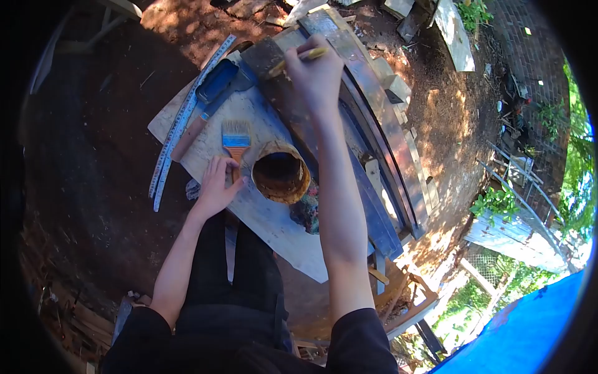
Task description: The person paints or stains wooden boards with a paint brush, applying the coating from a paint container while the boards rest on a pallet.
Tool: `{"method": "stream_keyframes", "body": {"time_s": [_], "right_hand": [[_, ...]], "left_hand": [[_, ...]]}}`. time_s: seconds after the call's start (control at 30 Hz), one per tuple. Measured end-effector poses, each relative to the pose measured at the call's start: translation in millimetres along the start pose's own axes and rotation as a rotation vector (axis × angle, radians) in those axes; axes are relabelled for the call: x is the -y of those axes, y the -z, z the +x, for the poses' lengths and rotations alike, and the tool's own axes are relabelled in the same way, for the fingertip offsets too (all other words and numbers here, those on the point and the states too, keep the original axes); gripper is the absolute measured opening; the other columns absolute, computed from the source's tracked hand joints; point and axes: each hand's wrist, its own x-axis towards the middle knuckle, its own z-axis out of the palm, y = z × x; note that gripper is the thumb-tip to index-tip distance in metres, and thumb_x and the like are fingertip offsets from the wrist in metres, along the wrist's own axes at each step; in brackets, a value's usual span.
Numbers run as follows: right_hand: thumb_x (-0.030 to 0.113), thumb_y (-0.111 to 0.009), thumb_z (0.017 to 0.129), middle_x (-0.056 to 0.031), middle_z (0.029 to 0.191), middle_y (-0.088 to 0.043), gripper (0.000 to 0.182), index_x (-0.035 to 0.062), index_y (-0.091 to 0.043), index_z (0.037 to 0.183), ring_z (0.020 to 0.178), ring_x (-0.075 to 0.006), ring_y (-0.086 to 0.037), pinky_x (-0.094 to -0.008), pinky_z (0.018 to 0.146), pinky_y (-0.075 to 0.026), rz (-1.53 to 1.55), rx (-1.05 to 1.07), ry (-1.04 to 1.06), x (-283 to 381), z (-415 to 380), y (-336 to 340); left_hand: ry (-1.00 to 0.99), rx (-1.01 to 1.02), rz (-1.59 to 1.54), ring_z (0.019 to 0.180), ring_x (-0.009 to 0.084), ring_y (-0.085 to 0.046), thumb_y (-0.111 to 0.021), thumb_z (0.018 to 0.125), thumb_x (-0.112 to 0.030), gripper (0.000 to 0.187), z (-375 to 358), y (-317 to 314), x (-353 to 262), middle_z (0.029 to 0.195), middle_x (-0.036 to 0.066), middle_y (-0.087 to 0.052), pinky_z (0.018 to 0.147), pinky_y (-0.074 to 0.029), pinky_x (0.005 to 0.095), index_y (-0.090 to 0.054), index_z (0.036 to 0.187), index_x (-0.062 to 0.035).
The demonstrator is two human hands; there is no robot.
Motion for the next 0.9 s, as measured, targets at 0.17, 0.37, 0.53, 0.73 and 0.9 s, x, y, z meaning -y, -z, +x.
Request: {"method": "stream_keyframes", "body": {"time_s": [0.17,0.37,0.53,0.73,0.9], "right_hand": [[0.010,-0.073,0.088,-0.0068,0.069,-0.067,0.019,-0.0018,-0.061,0.080,0.062,-0.0132,-0.069,-0.0274,0.058,-0.054,0.083,-0.029,-0.034,-18.9,-47.0,46.3],[0.012,-0.073,0.089,-0.0047,0.068,-0.064,0.020,0.0010,-0.059,0.082,0.060,-0.0126,-0.068,-0.0257,0.051,-0.053,0.097,-0.083,-0.296,-53.6,-138.2,151.8],[0.023,-0.075,0.081,-0.0122,0.068,-0.065,0.026,0.0023,-0.060,0.078,0.065,-0.0196,-0.069,-0.0354,0.061,-0.053,-0.487,-0.153,-0.427,-62.0,-199.8,218.0],[0.018,-0.077,0.086,-0.0115,0.069,-0.065,0.022,0.0019,-0.061,0.083,0.070,-0.0196,-0.070,-0.0332,0.063,-0.052,-0.320,-0.254,-0.242,-28.6,-157.6,153.2],[0.012,-0.077,0.093,-0.0056,0.074,-0.068,0.019,-0.0006,-0.064,0.088,0.066,-0.0104,-0.070,-0.0231,0.060,-0.054,0.115,-0.165,-0.069,6.9,-115.7,78.5]], "left_hand": [[-0.011,-0.052,-0.002,0.102,0.0272,-0.057,-0.079,0.087,-0.025,0.039,1.8,-8.9,8.6,0.105,0.009,-0.054,0.096,-0.045,0.0405,-0.058,0.114,-0.0055],[-0.051,-0.111,-0.020,0.094,0.0212,-0.055,-0.079,0.090,-0.025,0.036,10.0,-15.0,23.2,0.101,0.007,-0.053,0.087,-0.048,0.0356,-0.059,0.113,-0.0045],[-0.034,-0.125,-0.074,0.090,0.0182,-0.054,-0.078,0.093,-0.024,0.034,12.4,-18.5,31.9,0.100,0.006,-0.053,0.081,-0.049,0.0323,-0.059,0.112,-0.0040],[-0.091,-0.157,-0.140,0.093,0.0171,-0.057,-0.076,0.095,-0.023,0.034,8.4,-21.6,35.9,0.101,0.007,-0.056,0.083,-0.050,0.0313,-0.059,0.116,-0.0025],[0.015,-0.174,-0.500,0.090,0.0118,-0.062,-0.068,0.100,-0.016,0.024,-61.1,16.4,33.6,0.100,0.007,-0.066,0.079,-0.049,0.0267,-0.062,0.118,-0.0015]]}}
